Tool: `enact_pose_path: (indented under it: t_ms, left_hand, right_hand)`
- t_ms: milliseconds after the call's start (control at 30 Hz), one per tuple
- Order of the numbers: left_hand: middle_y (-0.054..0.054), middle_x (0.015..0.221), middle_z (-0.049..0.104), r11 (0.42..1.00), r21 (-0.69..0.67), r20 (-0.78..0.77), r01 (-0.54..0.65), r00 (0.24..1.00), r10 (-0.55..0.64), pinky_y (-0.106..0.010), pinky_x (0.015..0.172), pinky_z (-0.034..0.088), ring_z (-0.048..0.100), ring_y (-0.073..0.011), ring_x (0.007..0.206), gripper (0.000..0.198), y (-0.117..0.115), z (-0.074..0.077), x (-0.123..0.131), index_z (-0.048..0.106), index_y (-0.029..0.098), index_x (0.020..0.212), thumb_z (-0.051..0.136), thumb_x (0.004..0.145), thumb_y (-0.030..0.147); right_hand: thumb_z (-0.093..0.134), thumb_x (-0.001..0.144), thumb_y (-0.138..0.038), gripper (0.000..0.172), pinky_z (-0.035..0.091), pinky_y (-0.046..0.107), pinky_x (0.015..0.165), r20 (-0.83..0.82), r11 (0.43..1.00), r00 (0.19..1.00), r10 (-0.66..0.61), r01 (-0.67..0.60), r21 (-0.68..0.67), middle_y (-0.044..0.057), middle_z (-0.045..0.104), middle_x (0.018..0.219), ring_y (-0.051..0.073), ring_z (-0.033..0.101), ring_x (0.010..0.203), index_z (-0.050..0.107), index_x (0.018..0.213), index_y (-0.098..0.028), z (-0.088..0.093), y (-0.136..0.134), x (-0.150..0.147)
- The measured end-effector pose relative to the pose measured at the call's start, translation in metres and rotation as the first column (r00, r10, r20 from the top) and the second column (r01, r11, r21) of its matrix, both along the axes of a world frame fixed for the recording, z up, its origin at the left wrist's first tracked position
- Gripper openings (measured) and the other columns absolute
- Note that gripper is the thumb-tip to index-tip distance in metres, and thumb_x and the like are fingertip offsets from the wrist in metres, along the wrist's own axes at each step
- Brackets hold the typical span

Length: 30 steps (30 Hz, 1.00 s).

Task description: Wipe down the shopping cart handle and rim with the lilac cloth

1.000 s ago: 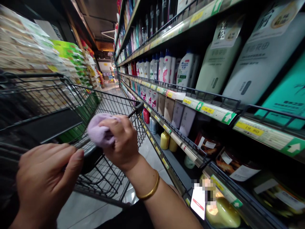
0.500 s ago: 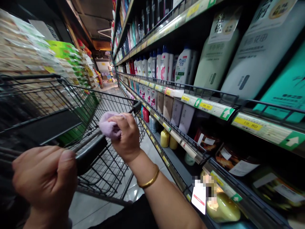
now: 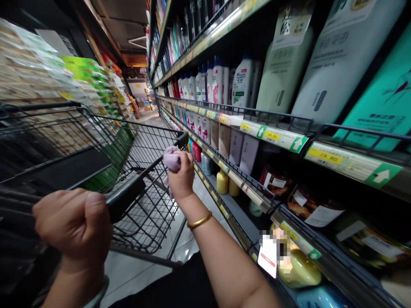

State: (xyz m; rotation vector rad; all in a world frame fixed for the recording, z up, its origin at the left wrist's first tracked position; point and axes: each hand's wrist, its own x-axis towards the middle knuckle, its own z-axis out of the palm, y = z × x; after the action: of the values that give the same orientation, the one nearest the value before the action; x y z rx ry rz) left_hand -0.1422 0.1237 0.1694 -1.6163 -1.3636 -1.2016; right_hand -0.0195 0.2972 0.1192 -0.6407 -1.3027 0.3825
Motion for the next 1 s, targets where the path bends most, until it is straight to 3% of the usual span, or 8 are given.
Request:
enact_pose_path:
  t_ms: [100, 267, 367, 467, 667, 767, 900, 1000]
  left_hand:
    - [0.003, 0.059, 0.031, 1.0, 0.005, -0.01, -0.007, 1.0, 0.007, -0.041, 0.07, 0.023, 0.031, -0.0172, 0.058, 0.044, 0.004, 0.002, 0.003, 0.033, 0.026, 0.062, 0.055, 0.1, 0.022]
    - [0.004, 0.058, 0.029, 0.999, -0.026, -0.016, -0.035, 0.999, 0.035, -0.042, 0.07, 0.022, 0.029, -0.0174, 0.057, 0.048, 0.009, 0.005, 0.008, 0.03, 0.026, 0.06, 0.051, 0.103, 0.026]
    - [0.003, 0.058, 0.029, 0.998, -0.046, -0.026, -0.048, 0.999, 0.046, -0.041, 0.07, 0.022, 0.03, -0.0178, 0.058, 0.05, 0.013, 0.008, 0.013, 0.029, 0.026, 0.06, 0.05, 0.105, 0.028]
    - [0.003, 0.058, 0.03, 0.997, -0.063, -0.045, -0.052, 0.998, 0.049, -0.041, 0.07, 0.022, 0.031, -0.0182, 0.059, 0.05, 0.019, 0.011, 0.02, 0.029, 0.026, 0.061, 0.05, 0.106, 0.03]
    - [0.001, 0.059, 0.031, 0.987, -0.127, -0.032, -0.095, 0.995, 0.091, -0.042, 0.072, 0.021, 0.031, -0.0204, 0.064, 0.051, 0.029, 0.016, 0.036, 0.027, 0.026, 0.062, 0.045, 0.109, 0.037]
    - [0.0, 0.059, 0.033, 0.985, -0.139, -0.042, -0.097, 0.995, 0.092, -0.042, 0.073, 0.02, 0.032, -0.0213, 0.066, 0.051, 0.035, 0.017, 0.04, 0.028, 0.026, 0.063, 0.043, 0.109, 0.04]
    - [0.0, 0.06, 0.036, 0.984, -0.135, -0.078, -0.119, 0.991, 0.11, -0.042, 0.072, 0.02, 0.033, -0.0221, 0.065, 0.051, 0.038, 0.015, 0.039, 0.026, 0.026, 0.064, 0.042, 0.109, 0.044]
    - [-0.002, 0.064, 0.05, 0.982, -0.154, -0.143, -0.112, 0.986, 0.09, -0.043, 0.074, 0.025, 0.041, -0.0237, 0.068, 0.046, 0.034, 0.013, 0.031, 0.04, 0.026, 0.067, 0.043, 0.11, 0.043]
  right_hand:
    - [0.062, 0.078, -0.005, 0.033, 0.06, 0.036, 0.097, -0.067, 0.999, 0.998, -0.013, 0.01, -0.038, 0.003, 0.068, 0.105, 0.02, 0.067, 0.102, 0.065, 0.105, -0.024, 0.005, -0.004, -0.002]
    - [0.064, 0.085, -0.009, 0.031, 0.057, 0.035, 0.109, 0.053, 0.963, 0.994, 0.093, -0.103, 0.247, 0.007, 0.069, 0.117, 0.02, 0.068, 0.116, 0.069, 0.111, -0.026, 0.019, -0.02, 0.001]
    - [0.064, 0.079, -0.006, 0.031, 0.058, 0.035, 0.1, 0.006, 0.999, 0.999, -0.034, 0.034, 0.036, 0.006, 0.069, 0.111, 0.02, 0.068, 0.107, 0.068, 0.104, -0.024, 0.001, 0.002, 0.004]
    - [0.065, 0.074, -0.006, 0.03, 0.06, 0.034, 0.089, -0.102, 0.965, 0.988, -0.115, 0.087, -0.248, 0.004, 0.07, 0.1, 0.02, 0.066, 0.095, 0.066, 0.099, -0.022, -0.012, 0.021, 0.003]
    - [0.063, 0.081, -0.005, 0.036, 0.057, 0.033, 0.103, -0.037, 0.998, 0.999, 0.009, -0.007, 0.055, 0.006, 0.071, 0.117, 0.019, 0.068, 0.111, 0.068, 0.112, -0.024, 0.009, 0.014, 0.002]
    - [0.064, 0.079, -0.006, 0.032, 0.056, 0.036, 0.106, -0.041, 0.988, 0.999, -0.004, -0.002, -0.154, 0.007, 0.071, 0.117, 0.021, 0.067, 0.112, 0.067, 0.106, -0.024, -0.002, 0.027, 0.012]
    - [0.062, 0.079, -0.009, 0.028, 0.059, 0.043, 0.101, -0.101, 0.827, 0.994, -0.046, -0.019, -0.562, 0.006, 0.073, 0.108, 0.023, 0.068, 0.102, 0.065, 0.103, -0.023, -0.018, 0.046, 0.022]
    - [0.062, 0.079, -0.008, 0.034, 0.057, 0.04, 0.105, -0.075, 0.921, 0.997, -0.012, -0.018, -0.389, 0.005, 0.073, 0.113, 0.022, 0.066, 0.108, 0.066, 0.11, -0.023, -0.007, 0.046, 0.02]
